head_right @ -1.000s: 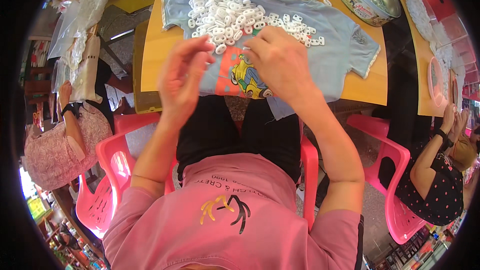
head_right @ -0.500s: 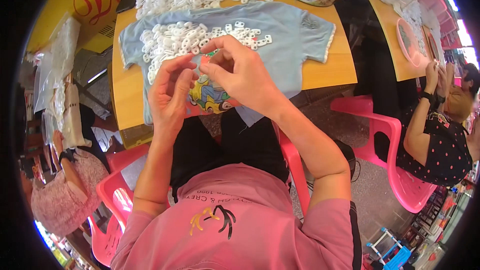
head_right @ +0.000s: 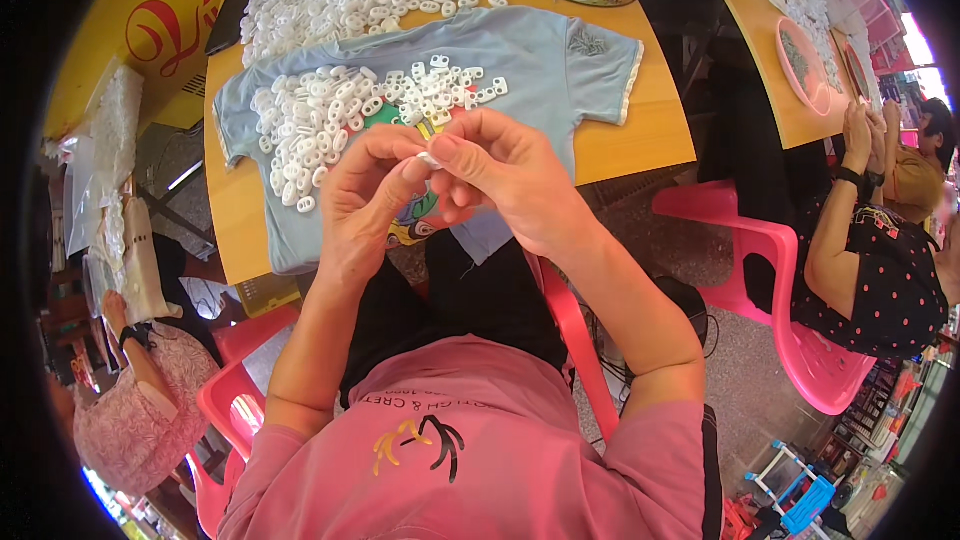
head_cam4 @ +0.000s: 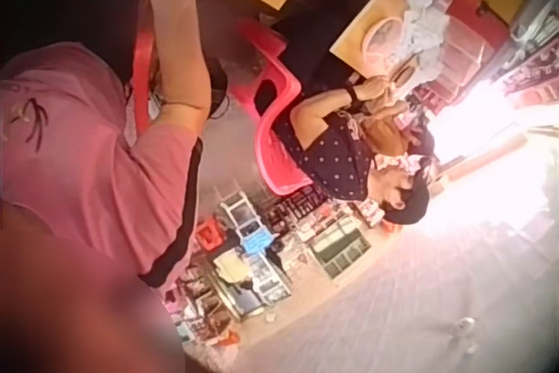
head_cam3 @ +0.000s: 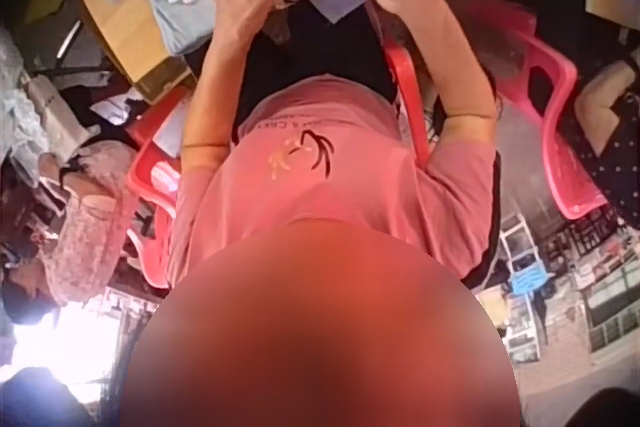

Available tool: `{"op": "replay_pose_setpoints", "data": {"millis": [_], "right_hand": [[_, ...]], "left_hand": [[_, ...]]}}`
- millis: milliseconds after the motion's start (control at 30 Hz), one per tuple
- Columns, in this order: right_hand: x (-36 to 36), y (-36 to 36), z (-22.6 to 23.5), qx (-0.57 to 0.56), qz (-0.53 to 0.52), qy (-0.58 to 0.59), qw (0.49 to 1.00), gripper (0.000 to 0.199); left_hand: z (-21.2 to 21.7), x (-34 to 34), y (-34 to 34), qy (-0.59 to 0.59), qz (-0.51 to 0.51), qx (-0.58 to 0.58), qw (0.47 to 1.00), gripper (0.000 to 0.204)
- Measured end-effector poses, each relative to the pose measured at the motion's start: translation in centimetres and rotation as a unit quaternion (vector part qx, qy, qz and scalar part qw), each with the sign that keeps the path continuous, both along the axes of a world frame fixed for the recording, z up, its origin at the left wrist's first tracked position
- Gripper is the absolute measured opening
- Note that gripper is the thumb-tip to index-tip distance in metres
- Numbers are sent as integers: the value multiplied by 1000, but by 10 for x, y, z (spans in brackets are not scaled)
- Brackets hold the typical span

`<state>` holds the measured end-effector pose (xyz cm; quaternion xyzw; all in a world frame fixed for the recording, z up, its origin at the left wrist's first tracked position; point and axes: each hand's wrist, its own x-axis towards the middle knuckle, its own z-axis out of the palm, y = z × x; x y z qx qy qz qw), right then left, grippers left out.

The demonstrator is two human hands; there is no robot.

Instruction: Sorting and inspecting small white plastic components on a table.

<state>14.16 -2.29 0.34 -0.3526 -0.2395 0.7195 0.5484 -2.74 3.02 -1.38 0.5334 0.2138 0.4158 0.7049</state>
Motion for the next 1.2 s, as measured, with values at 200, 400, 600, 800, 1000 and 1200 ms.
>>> {"op": "replay_pose_setpoints", "data": {"millis": [200, 400, 600, 800, 1000, 1200], "right_hand": [[9, -9, 0, 127, -80, -340, 928, 16], [38, 1, -4, 126, -79, -419, 896, 16], [84, 48, -12, 175, -171, -712, 658, 13], [85, 68, -16, 177, -118, -819, 532, 14], [102, 89, 6, 71, 46, -788, 610, 23], [104, 84, 10, 150, -7, -785, 601, 18]], "left_hand": [[-1, 12, -2, 63, 3, -36, 997, 10], [-2, 26, 1, 81, -8, -104, 991, 11], [-8, 29, 5, 58, -18, -114, 992, 10], [-9, 27, 5, 65, -15, -117, 991, 9], [-12, 28, 10, 34, -18, -161, 986, 14], [-12, 23, 16, -22, -12, -248, 968, 16]]}}
